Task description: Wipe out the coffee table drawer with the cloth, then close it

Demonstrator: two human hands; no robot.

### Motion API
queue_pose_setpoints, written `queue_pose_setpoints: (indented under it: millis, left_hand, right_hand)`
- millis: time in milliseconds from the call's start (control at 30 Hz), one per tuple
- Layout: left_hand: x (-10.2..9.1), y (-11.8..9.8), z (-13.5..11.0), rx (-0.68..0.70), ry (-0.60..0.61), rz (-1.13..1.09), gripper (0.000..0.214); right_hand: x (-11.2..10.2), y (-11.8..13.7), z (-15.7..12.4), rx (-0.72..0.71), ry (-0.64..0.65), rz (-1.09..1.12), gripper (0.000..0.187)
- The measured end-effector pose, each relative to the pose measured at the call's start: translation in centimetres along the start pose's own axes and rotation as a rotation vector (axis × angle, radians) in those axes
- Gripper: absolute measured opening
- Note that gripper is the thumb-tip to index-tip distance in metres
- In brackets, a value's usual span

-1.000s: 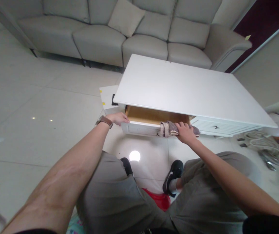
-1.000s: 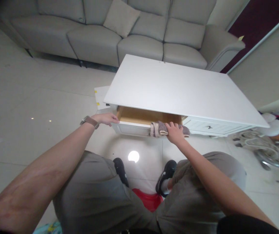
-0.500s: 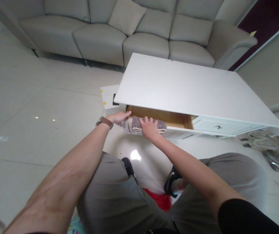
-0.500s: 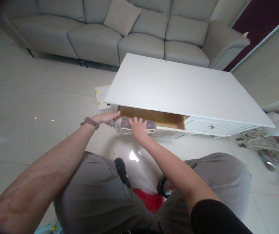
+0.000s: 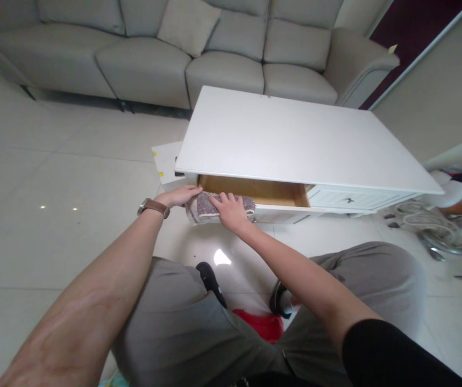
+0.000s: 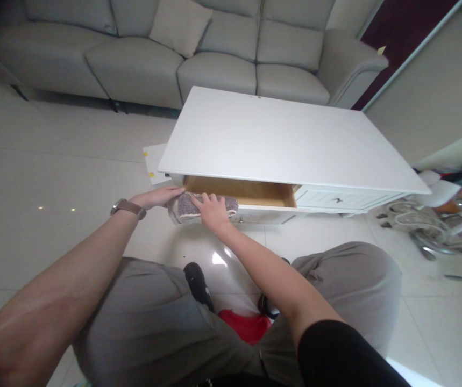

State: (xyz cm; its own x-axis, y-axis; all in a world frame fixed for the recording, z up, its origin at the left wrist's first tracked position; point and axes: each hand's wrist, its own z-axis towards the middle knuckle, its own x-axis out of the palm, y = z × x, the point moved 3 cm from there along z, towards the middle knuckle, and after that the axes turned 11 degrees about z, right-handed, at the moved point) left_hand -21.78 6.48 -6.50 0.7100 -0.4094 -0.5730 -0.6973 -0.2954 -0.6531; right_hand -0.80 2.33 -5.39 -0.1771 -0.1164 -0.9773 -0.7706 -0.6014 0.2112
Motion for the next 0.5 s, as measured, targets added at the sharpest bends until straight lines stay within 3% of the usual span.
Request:
queue_pose_setpoints:
  millis: [133,267,367,500]
  left_hand:
    - [0.1,0.0,-0.2,0.005,0.067,-0.022,0.066]
    - [-0.1,-0.3,-0.4,-0.036,0.051,0.02,0.059]
    - [-0.2,-0.6,-0.5,-0.055,0.042,0.078,0.057]
    - [-0.2,-0.7,-0.6,-0.066,0.047,0.145,0.056]
  right_hand:
    - [-0.5,-3.6,-2.8,0.021,-0.018,-0.01,0.065]
    - [-0.4,-9.7,-7.1,0.056,-0.093,-0.013,0.072]
    - [0.2,-15.2,-11.3,0.136,-0.226,-0.028,0.069]
    - [1.3,-21.2,-16.1,0.353,-0.488,0.003,0.063]
